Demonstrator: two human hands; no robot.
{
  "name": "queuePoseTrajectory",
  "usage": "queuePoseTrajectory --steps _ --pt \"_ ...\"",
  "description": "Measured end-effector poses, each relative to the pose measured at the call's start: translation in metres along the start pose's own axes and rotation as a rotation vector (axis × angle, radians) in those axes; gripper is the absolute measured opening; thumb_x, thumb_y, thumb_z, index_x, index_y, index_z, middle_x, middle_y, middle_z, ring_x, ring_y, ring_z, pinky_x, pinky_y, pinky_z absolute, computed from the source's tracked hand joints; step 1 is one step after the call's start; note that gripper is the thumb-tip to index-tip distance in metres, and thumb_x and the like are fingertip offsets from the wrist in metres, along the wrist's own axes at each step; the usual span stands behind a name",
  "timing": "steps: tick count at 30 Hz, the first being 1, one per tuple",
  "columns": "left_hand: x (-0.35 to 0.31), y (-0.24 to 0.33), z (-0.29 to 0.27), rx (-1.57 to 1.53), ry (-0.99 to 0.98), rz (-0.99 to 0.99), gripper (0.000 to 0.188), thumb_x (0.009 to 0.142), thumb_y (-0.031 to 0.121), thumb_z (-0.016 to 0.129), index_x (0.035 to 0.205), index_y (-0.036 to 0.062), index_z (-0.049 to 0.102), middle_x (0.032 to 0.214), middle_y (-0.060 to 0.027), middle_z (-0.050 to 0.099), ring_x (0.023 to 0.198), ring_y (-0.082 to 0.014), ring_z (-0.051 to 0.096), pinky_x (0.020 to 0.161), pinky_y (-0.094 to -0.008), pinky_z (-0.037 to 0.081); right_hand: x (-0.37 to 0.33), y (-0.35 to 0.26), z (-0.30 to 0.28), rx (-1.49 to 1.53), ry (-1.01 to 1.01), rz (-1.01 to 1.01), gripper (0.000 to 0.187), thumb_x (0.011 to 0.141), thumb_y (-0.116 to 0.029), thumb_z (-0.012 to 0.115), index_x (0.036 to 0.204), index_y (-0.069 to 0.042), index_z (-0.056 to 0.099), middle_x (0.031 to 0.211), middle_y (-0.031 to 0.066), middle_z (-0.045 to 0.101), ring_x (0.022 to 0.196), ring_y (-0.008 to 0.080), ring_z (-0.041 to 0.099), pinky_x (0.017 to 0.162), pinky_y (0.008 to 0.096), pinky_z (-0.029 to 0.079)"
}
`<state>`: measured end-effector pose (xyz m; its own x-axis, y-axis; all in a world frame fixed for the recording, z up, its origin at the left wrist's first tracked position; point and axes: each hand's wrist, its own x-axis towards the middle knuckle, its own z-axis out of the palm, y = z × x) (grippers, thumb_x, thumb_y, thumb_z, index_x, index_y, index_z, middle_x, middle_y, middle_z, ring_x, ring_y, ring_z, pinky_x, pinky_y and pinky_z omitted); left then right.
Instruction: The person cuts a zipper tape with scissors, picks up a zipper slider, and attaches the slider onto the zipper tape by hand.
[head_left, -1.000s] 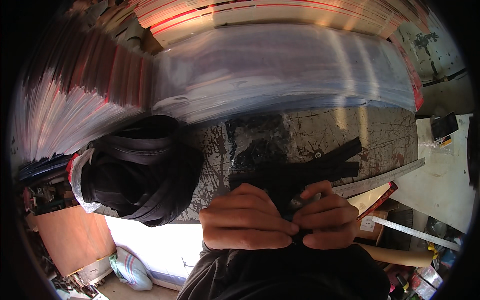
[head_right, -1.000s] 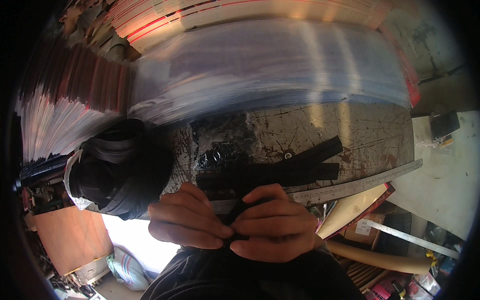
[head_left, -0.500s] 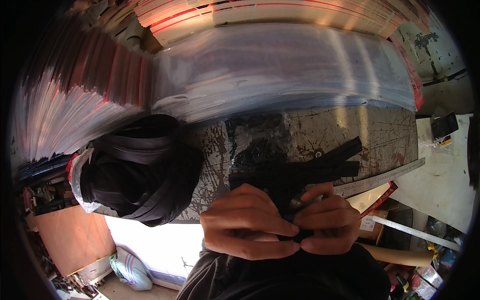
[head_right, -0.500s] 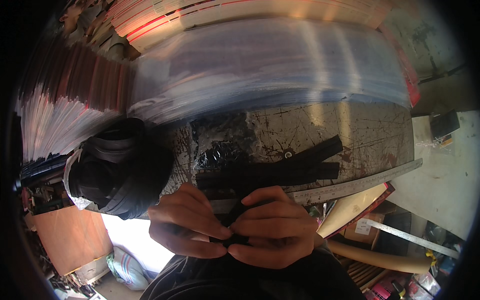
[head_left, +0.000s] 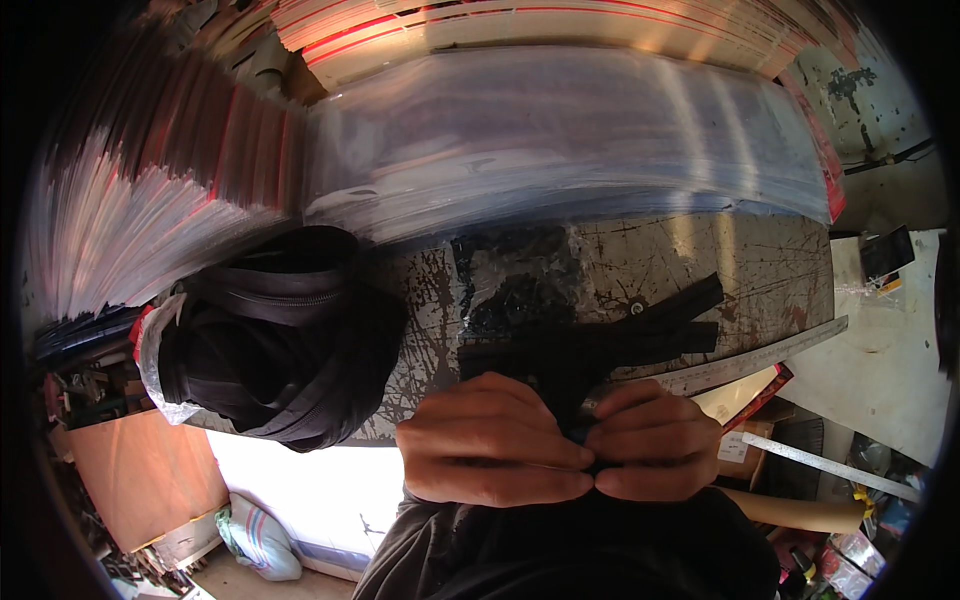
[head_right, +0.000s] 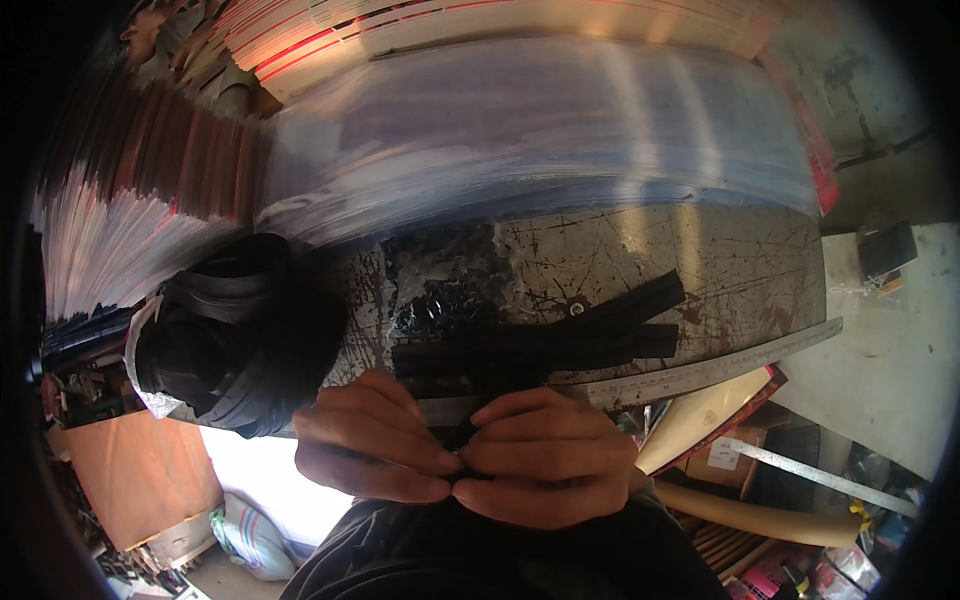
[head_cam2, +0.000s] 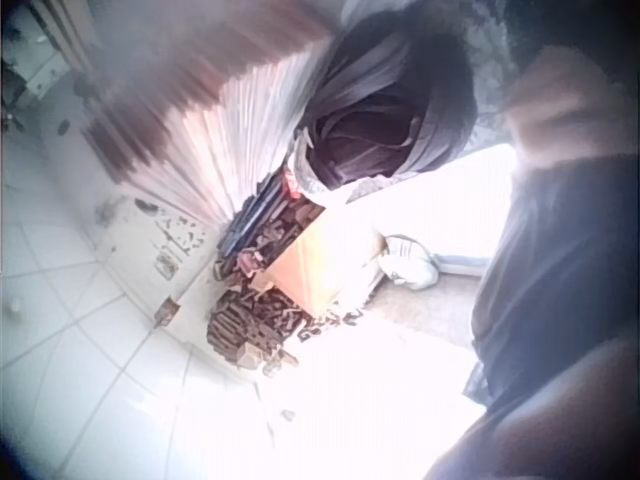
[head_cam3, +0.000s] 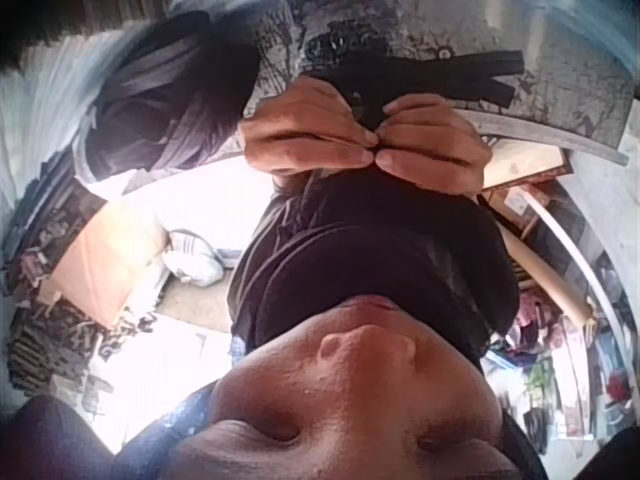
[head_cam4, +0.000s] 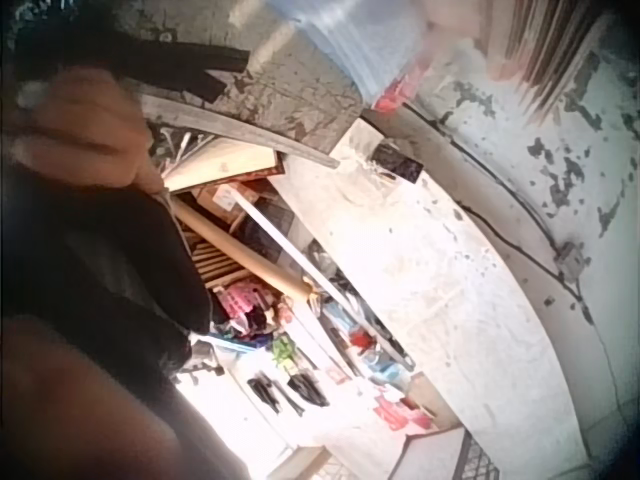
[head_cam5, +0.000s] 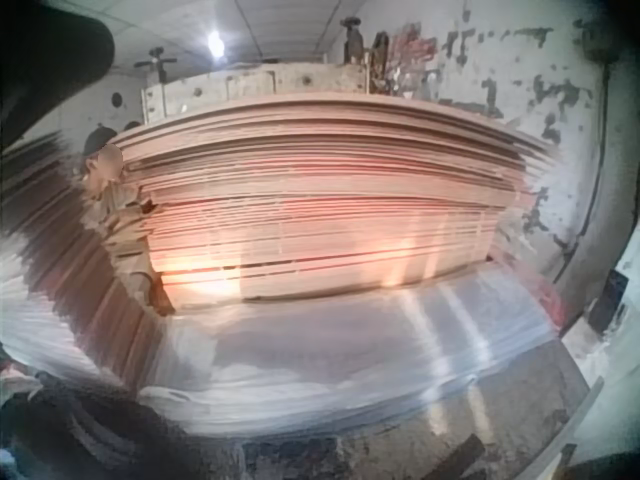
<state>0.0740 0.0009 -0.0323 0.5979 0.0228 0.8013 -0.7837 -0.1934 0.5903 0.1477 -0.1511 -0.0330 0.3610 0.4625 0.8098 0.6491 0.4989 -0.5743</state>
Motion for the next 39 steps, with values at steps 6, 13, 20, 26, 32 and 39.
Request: queuePoseTrajectory --steps 6,13,20,26,32,39 --pt "0.004 -0.006 0.002 -0.032 0.013 0.001 0.01 0.068 0.006 0.065 0.077 0.004 0.065 0.075 -0.0066 0.063 0.065 -0.0118 0.057 0.059 -0.0225 0.045 -0.002 0.003 0.0 0.012 0.019 0.012 0.014 0.066 -0.003 0.067 0.079 -0.002 0.062 0.071 0.0093 0.059 0.066 0.0157 0.059 0.063 0.0317 0.052" --pt "0.0 -0.002 0.008 0.05 0.173 0.033 0.009 0.068 0.007 0.065 0.076 0.0036 0.061 0.067 -0.0059 0.064 0.055 -0.0113 0.058 0.053 -0.0212 0.046 0.0 0.001 0.0 -0.048 0.013 -0.027 0.014 0.066 -0.003 0.067 0.079 -0.006 0.061 0.072 0.0065 0.06 0.065 0.0145 0.059 0.06 0.0303 0.049" --pt "0.001 -0.003 0.005 0.018 0.11 0.04 0.008 0.068 0.007 0.065 0.074 0.0042 0.06 0.068 -0.0064 0.064 0.055 -0.0109 0.058 0.054 -0.0211 0.046 -0.003 0.001 0.0 -0.014 0.06 -0.007 0.017 0.065 -0.001 0.067 0.078 -0.005 0.057 0.072 0.0068 0.06 0.067 0.0158 0.06 0.061 0.032 0.049" --pt "0.002 0.0 0.004 0.012 0.099 0.029 0.008 0.068 0.007 0.065 0.074 0.0044 0.061 0.068 -0.0066 0.064 0.056 -0.011 0.058 0.054 -0.0215 0.046 -0.003 0.0 0.001 -0.004 0.064 -0.013 0.019 0.065 -0.001 0.068 0.079 -0.006 0.057 0.072 0.0064 0.06 0.067 0.0157 0.06 0.061 0.0322 0.049" --pt "0.003 -0.002 0.005 -0.004 0.092 0.038 0.005 0.069 0.007 0.064 0.072 0.0042 0.062 0.068 -0.0073 0.064 0.056 -0.0115 0.058 0.056 -0.0221 0.047 -0.002 0.001 0.0 -0.015 0.039 -0.031 0.018 0.066 -0.002 0.067 0.081 -0.006 0.058 0.072 0.0053 0.06 0.068 0.0148 0.059 0.062 0.0313 0.049" --pt "0.003 -0.001 0.005 -0.026 0.111 0.036 0.004 0.068 0.008 0.064 0.069 0.0047 0.062 0.068 -0.0065 0.064 0.057 -0.0118 0.058 0.057 -0.0225 0.047 0.0 -0.002 -0.004 0.009 0.002 0.007 0.014 0.066 -0.003 0.067 0.078 -0.004 0.06 0.073 0.0066 0.06 0.068 0.0154 0.059 0.061 0.031 0.049"
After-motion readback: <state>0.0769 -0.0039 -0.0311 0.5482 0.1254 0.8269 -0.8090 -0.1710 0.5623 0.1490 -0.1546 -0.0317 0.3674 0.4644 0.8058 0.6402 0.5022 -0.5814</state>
